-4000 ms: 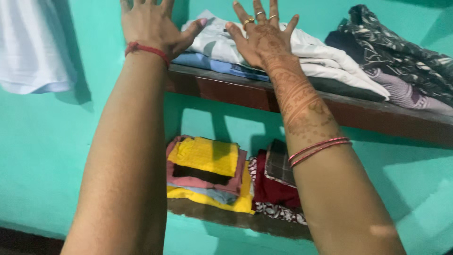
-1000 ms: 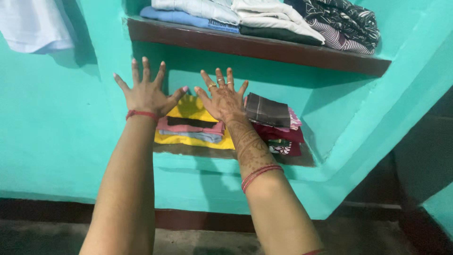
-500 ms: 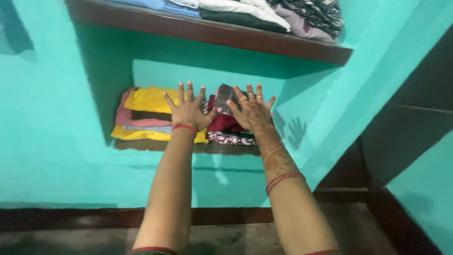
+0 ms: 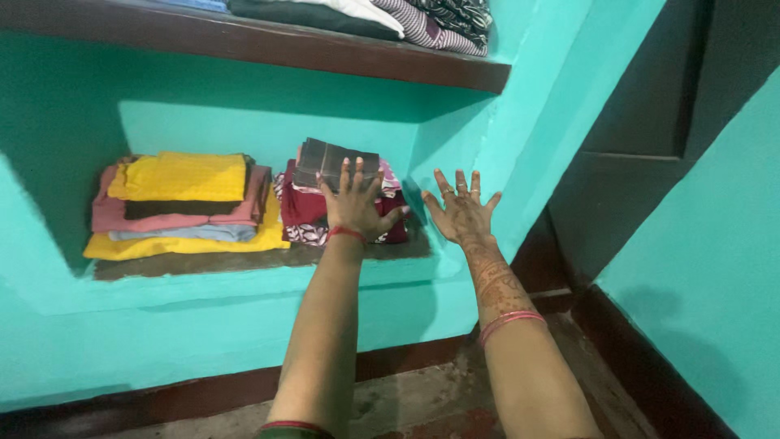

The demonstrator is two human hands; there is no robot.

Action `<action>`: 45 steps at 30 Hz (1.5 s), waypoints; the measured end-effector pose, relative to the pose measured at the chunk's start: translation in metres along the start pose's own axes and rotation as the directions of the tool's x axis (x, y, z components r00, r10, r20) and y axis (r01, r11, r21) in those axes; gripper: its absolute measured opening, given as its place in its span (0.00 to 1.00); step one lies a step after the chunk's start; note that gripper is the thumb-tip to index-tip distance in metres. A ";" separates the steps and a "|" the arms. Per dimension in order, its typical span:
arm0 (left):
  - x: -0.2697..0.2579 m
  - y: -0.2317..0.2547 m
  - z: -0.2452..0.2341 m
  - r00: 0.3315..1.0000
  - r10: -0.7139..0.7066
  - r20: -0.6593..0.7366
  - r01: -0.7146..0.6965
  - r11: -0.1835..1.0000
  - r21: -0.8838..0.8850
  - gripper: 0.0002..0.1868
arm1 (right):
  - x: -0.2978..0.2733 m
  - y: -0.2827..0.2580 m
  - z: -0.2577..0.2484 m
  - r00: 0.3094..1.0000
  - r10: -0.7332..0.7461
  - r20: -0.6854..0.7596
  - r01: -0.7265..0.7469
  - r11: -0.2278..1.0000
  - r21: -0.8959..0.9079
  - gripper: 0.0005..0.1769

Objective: The person smooths a floral-patterned bedsheet on a bed, tucks the edges under the mattress, and adjusts the pillows. The person also briefly touches folded clothes on a wall shelf and a small table with decorative items.

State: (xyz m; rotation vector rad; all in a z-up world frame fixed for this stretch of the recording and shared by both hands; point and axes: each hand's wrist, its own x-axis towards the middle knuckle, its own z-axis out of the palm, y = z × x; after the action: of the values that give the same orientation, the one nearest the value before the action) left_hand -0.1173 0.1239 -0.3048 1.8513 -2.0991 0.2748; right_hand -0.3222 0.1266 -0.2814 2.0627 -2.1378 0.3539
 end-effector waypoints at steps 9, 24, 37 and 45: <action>-0.020 -0.020 0.027 0.995 -0.093 0.042 0.095 0.993 -0.063 0.55 | -0.003 -0.016 0.047 0.995 -0.063 0.080 0.062 0.998 0.014 0.43; -0.153 -0.187 -0.041 0.881 -0.470 -0.058 0.472 0.860 0.193 0.52 | -0.048 -0.223 0.060 0.887 -0.461 0.003 0.456 0.878 0.142 0.41; -0.331 -0.264 -0.109 0.726 -0.669 -0.159 0.687 0.693 0.220 0.50 | -0.175 -0.374 0.049 0.704 -0.709 -0.046 0.700 0.680 0.219 0.40; -0.458 -0.304 -0.134 0.487 -0.805 -0.338 0.873 0.455 0.174 0.47 | -0.277 -0.462 0.027 0.459 -0.885 -0.080 0.863 0.422 0.277 0.40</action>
State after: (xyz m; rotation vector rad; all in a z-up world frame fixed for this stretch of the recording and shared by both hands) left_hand 0.2460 0.5529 -0.3696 2.6662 -0.7696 0.5383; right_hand 0.1524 0.3737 -0.3514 3.0284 -0.7226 0.4207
